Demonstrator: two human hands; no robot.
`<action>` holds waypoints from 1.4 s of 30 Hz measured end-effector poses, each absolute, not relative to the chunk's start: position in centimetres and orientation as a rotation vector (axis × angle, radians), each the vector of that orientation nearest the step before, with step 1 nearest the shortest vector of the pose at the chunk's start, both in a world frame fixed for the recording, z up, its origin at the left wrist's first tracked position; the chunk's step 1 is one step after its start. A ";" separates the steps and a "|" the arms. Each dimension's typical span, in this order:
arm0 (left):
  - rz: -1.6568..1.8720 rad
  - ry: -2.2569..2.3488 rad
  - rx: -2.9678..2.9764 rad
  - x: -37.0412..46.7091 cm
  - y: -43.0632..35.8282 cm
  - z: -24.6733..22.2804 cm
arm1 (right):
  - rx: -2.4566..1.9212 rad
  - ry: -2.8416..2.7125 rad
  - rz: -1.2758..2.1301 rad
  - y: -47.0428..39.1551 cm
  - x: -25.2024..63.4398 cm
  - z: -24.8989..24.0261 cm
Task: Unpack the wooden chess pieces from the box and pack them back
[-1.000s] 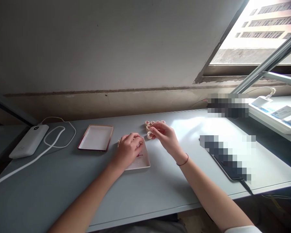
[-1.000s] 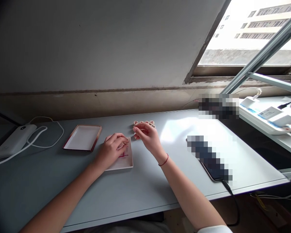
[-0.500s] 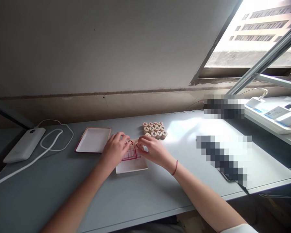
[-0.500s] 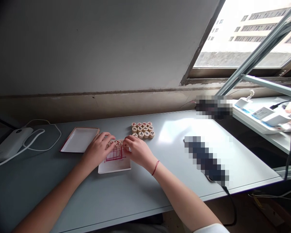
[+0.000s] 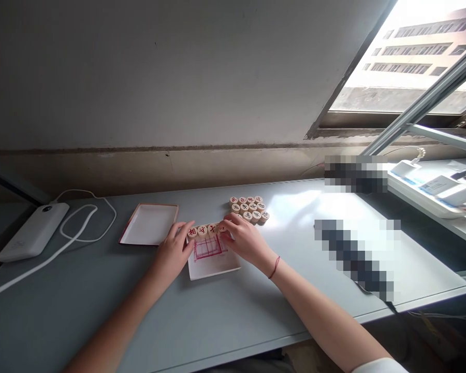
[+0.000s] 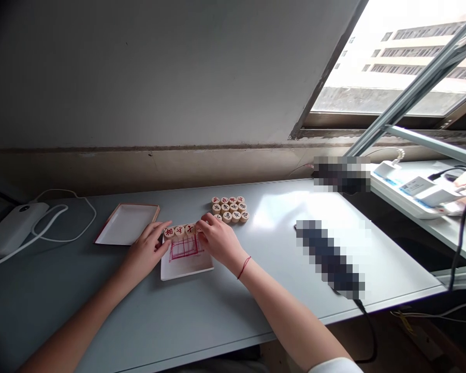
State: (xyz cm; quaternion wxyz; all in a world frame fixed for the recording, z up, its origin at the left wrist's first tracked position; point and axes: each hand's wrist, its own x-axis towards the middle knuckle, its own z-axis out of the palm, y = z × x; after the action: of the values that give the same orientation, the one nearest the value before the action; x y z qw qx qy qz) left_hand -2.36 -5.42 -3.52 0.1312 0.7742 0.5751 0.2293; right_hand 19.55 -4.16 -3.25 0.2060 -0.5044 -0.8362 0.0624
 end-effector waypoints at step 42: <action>0.866 1.508 2.346 -1.1 -6.4 -3.0 | -1.204 -1.707 1.108 -4.5 16.4 -1.1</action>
State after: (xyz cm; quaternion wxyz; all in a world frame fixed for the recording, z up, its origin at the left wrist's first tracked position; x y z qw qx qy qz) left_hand -1.12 -6.38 -3.02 0.1102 0.7985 0.5133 0.2946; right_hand 16.39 -4.54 -1.11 0.3789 -0.4714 -0.6680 0.4337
